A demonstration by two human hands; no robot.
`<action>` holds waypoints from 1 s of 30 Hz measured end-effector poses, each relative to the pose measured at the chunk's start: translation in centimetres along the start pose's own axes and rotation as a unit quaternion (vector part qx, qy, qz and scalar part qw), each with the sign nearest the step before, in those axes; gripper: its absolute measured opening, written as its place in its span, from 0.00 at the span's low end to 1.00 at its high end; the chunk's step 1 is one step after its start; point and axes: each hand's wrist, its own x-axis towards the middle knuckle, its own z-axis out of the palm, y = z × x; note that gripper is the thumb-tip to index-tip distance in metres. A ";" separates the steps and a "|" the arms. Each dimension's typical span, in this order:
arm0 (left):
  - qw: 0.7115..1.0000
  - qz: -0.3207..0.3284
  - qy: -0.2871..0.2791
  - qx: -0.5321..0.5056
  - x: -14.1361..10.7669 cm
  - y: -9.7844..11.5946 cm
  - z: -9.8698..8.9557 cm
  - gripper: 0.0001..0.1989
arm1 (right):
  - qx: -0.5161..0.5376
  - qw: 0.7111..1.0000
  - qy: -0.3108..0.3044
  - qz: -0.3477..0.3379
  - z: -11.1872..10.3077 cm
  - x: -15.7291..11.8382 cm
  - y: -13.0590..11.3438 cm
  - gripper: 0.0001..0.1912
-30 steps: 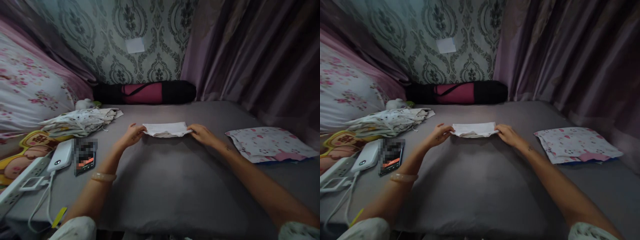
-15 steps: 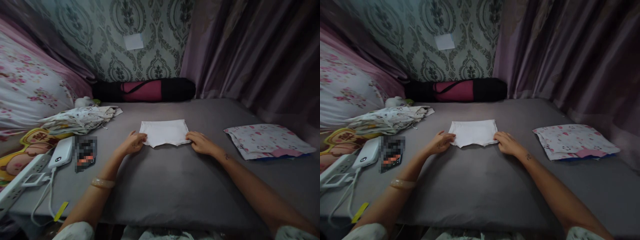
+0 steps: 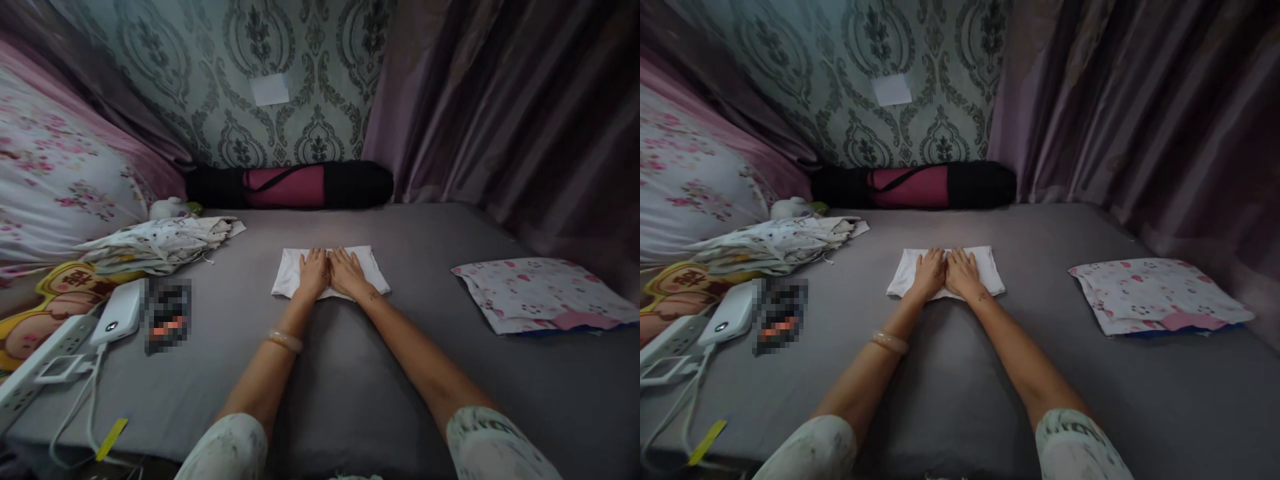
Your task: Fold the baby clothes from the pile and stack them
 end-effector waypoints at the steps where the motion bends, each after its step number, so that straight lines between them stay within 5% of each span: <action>1: 1.000 0.000 -0.007 0.007 0.0 -0.2 0.4 0.21 | -0.003 1.000 -0.004 0.001 0.2 0.0 0.0 0.27; 10: 0.999 0.025 -0.021 0.042 0.3 -1.5 1.2 0.25 | -0.006 1.000 -0.017 0.010 0.9 0.3 1.0 0.28; 30: 0.993 -0.095 -0.027 0.057 0.5 -5.2 0.2 0.33 | -0.025 0.992 0.028 0.122 1.5 0.4 4.7 0.31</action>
